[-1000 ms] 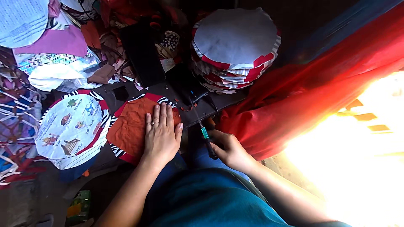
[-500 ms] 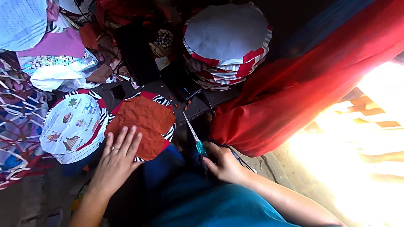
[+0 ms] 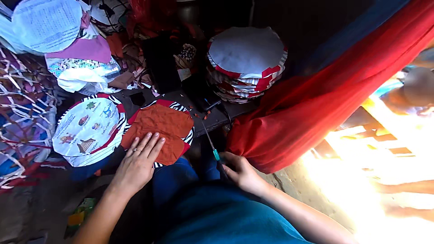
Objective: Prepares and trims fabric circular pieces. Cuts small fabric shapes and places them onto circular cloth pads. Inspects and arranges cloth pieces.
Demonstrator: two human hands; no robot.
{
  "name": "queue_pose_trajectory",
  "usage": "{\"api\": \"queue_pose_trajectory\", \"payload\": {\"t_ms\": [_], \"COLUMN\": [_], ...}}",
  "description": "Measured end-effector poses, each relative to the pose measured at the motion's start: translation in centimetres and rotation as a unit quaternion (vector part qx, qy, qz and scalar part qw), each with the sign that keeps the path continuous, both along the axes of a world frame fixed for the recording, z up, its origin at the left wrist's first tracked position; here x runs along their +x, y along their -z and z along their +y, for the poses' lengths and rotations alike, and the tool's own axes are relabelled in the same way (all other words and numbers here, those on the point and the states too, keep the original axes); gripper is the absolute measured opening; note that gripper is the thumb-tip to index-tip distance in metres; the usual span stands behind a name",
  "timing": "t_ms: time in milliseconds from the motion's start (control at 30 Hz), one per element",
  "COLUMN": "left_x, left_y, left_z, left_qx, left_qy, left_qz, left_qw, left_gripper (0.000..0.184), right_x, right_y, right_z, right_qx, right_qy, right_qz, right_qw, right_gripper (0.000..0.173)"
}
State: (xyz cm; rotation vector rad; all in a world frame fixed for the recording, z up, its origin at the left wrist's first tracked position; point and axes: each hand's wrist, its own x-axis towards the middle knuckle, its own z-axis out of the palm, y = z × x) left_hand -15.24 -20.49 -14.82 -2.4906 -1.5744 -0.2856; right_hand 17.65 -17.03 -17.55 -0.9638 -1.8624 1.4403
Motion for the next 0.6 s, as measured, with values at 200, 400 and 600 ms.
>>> {"api": "queue_pose_trajectory", "payload": {"t_ms": [200,400,600], "left_x": [5.7,7.4,3.6], "left_y": [0.0,-0.7,-4.8], "left_z": [-0.5,-0.1,5.9], "left_qx": [0.017,-0.025,-0.104], "left_qy": [-0.152,-0.153,-0.095], "left_qz": [-0.020,-0.036,-0.186], "left_qw": [0.988,0.987,0.972], "left_gripper": [0.061,0.098,0.052], "right_x": [-0.7,-0.8,-0.3], "right_y": [-1.7,-2.1,-1.2], "right_z": [2.5,4.1,4.2], "right_qx": [-0.091,-0.113,-0.107], "right_qy": [-0.012,-0.005,0.005], "right_qz": [0.029,0.044,0.054], "right_qw": [0.995,0.993,0.993], "right_gripper": [0.026,0.022,0.026]}}
